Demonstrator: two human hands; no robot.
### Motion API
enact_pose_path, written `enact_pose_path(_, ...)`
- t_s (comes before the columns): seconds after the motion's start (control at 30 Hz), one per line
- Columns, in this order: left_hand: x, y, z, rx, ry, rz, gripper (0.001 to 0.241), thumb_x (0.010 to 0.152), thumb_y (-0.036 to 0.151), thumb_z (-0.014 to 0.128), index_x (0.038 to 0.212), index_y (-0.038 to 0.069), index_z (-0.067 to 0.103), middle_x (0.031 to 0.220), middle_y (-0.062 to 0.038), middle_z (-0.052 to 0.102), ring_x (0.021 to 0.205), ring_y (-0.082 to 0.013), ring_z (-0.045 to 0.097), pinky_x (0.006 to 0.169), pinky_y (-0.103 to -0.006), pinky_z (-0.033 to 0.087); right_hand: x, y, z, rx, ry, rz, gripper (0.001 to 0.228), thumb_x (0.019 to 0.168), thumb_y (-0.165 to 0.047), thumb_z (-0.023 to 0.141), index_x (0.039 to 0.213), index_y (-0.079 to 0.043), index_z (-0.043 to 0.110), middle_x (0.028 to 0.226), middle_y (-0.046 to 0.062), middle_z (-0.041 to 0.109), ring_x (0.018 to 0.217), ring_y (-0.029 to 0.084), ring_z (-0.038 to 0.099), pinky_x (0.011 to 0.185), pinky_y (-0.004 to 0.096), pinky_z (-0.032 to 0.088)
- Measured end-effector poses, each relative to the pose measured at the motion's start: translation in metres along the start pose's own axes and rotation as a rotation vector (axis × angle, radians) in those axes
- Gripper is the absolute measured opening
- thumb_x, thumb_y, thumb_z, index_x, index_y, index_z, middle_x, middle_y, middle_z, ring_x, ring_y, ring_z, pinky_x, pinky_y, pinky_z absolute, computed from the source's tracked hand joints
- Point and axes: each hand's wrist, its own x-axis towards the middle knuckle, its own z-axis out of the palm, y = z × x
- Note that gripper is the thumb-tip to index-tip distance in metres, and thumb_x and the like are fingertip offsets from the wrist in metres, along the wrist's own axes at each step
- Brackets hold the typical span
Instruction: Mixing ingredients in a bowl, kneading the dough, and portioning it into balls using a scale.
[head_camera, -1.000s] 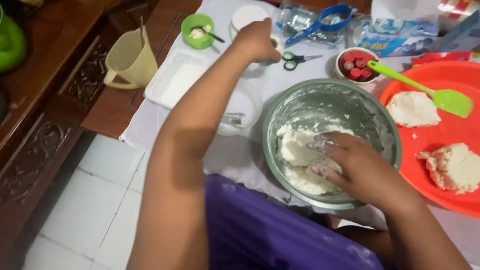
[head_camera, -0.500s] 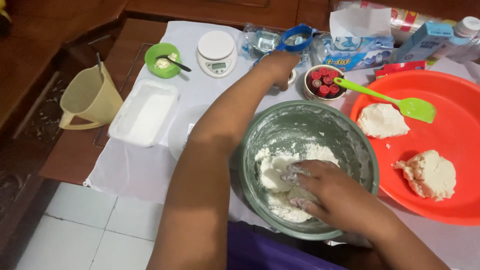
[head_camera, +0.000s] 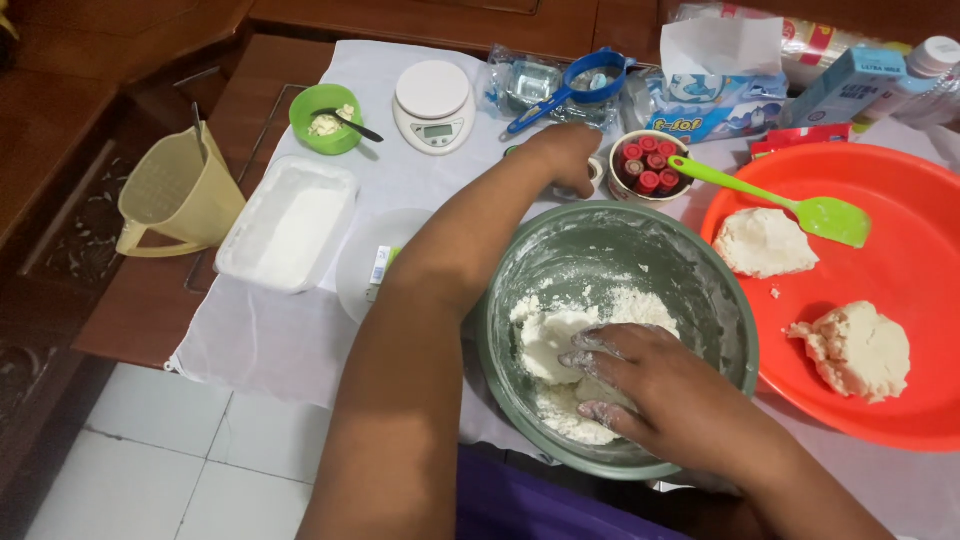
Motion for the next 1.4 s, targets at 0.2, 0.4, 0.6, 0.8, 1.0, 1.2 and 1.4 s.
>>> enact_pose_path(0.2,0.000,-0.005,0.002,-0.001,0.103,-0.044,0.063,0.062,0.021,0.094,0.117,0.010,0.066,0.122,-0.012,0.067,0.107,-0.0321,0.067,0.091,-0.0438,0.055,0.000,-0.004,-0.004,0.005,0.008,-0.018,0.054,0.081,-0.030,0.075,0.131,-0.011,0.066,0.143,0.015,0.059,0.127,0.036,0.055,0.103,0.047,0.044)
enact_pose_path(0.4,-0.041,-0.009,-0.030,-0.066,0.192,-0.007,0.066,0.071,0.028,0.089,0.130,0.011,0.065,0.127,-0.012,0.068,0.115,-0.0328,0.064,0.094,-0.0447,0.052,0.003,-0.014,-0.015,0.028,0.010,-0.018,0.049,0.081,-0.029,0.075,0.126,-0.010,0.069,0.138,0.011,0.064,0.125,0.035,0.058,0.101,0.045,0.046)
enact_pose_path(0.6,-0.176,-0.033,-0.072,0.215,-0.083,-0.041,0.033,0.071,0.032,0.087,0.093,0.010,0.076,0.099,-0.009,0.074,0.087,-0.0339,0.068,0.082,-0.0484,0.054,-0.003,-0.010,-0.012,0.002,0.074,-0.048,0.056,0.078,-0.029,0.075,0.131,-0.015,0.067,0.139,0.011,0.065,0.123,0.035,0.060,0.100,0.045,0.047)
enact_pose_path(0.8,-0.260,-0.028,-0.042,0.305,-0.335,-0.321,0.052,0.062,0.034,0.093,0.106,0.013,0.075,0.097,-0.008,0.075,0.087,-0.0326,0.070,0.081,-0.0446,0.055,-0.013,-0.011,-0.016,-0.052,0.053,-0.006,0.056,0.074,-0.025,0.075,0.128,-0.012,0.068,0.141,0.013,0.062,0.125,0.037,0.058,0.102,0.046,0.047)
enact_pose_path(1.0,-0.284,-0.029,-0.010,0.026,-0.217,-0.589,0.072,0.058,-0.001,0.081,0.124,0.024,0.063,0.123,-0.017,0.048,0.092,-0.0362,0.063,0.078,-0.0460,0.056,-0.014,-0.020,-0.021,-0.075,0.098,-0.017,0.056,0.076,-0.026,0.075,0.129,-0.012,0.068,0.139,0.014,0.063,0.119,0.037,0.061,0.097,0.046,0.050)
enact_pose_path(1.2,-0.291,-0.044,-0.002,-0.009,-0.122,-0.494,0.034,0.061,0.021,0.084,0.093,0.017,0.074,0.113,-0.015,0.053,0.080,-0.0336,0.060,0.070,-0.0430,0.054,-0.010,-0.027,-0.030,-0.057,0.079,-0.013,0.050,0.077,-0.027,0.074,0.124,-0.009,0.070,0.136,0.016,0.064,0.118,0.038,0.062,0.098,0.047,0.049)
enact_pose_path(1.4,-0.294,-0.043,-0.002,0.020,-0.046,-0.443,0.041,0.061,0.025,0.085,0.099,0.009,0.079,0.116,-0.018,0.056,0.082,-0.0371,0.063,0.078,-0.0442,0.056,-0.008,-0.027,-0.027,-0.035,0.102,-0.040,0.051,0.079,-0.029,0.076,0.126,-0.011,0.070,0.134,0.016,0.065,0.115,0.037,0.064,0.096,0.045,0.051)
